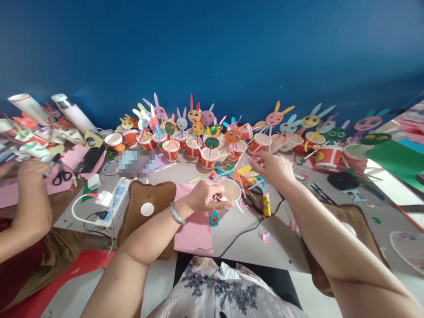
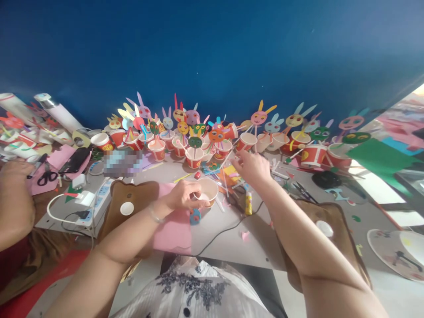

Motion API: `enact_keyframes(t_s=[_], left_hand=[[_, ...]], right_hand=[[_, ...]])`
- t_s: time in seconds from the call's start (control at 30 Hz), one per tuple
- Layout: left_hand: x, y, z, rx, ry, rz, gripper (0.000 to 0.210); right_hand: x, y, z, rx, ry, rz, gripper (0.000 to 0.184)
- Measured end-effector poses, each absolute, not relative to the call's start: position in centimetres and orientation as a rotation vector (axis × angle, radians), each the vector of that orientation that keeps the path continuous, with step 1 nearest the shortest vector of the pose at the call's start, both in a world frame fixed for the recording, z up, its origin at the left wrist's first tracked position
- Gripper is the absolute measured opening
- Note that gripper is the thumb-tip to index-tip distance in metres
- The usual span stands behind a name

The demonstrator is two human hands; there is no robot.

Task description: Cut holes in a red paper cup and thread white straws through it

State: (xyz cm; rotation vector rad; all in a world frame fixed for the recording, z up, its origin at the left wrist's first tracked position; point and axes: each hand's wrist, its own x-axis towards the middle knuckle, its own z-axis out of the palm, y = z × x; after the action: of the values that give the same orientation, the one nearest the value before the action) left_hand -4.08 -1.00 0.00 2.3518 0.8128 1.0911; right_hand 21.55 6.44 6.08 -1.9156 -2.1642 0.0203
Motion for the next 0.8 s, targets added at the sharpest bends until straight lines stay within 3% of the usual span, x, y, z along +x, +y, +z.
enact_keyframes(t_s=[0.07, 0.13, 0.2, 0.3, 0.4, 0.53, 0.8], left_hand=[[-4.0, -1.1, 0.2, 2.329, 0.873, 1.184, 0.059], [-4.1, -1.1, 0.5, 2.285, 0.944, 1.259, 0.059], [-4.1, -1.1, 0.7, 2.246, 1.000, 1.303, 0.059], [-4.1, -1.1, 0.6, 2.241, 1.084, 1.269, 0.059], [-4.0, -1.1, 0.2, 2.370, 1.106, 1.102, 0.060], [-3.9, -1.2, -0.5, 2.608, 0.959, 0.835, 0.059], [-3.9, -1.0, -0.7, 2.757, 0.821, 0.905, 0.061]], right_hand=[[20.5, 3.7, 5.5, -1.812, -2.197, 0.214, 0.041], [19.5, 1.5, 4.9, -1.542, -2.112, 0.680, 0.053], [18.7, 0.0, 4.6, -1.329, -2.090, 0.887, 0.065], [17.5, -0.8, 5.4, -1.257, -2.079, 0.680, 0.063], [15.5, -0.3, 7.0, -1.188, -2.122, 0.387, 0.046], [10.6, 2.2, 8.9, -1.083, -2.393, 0.353, 0.027], [-0.9, 9.0, 7.8, -1.297, -2.883, 0.144, 0.041]])
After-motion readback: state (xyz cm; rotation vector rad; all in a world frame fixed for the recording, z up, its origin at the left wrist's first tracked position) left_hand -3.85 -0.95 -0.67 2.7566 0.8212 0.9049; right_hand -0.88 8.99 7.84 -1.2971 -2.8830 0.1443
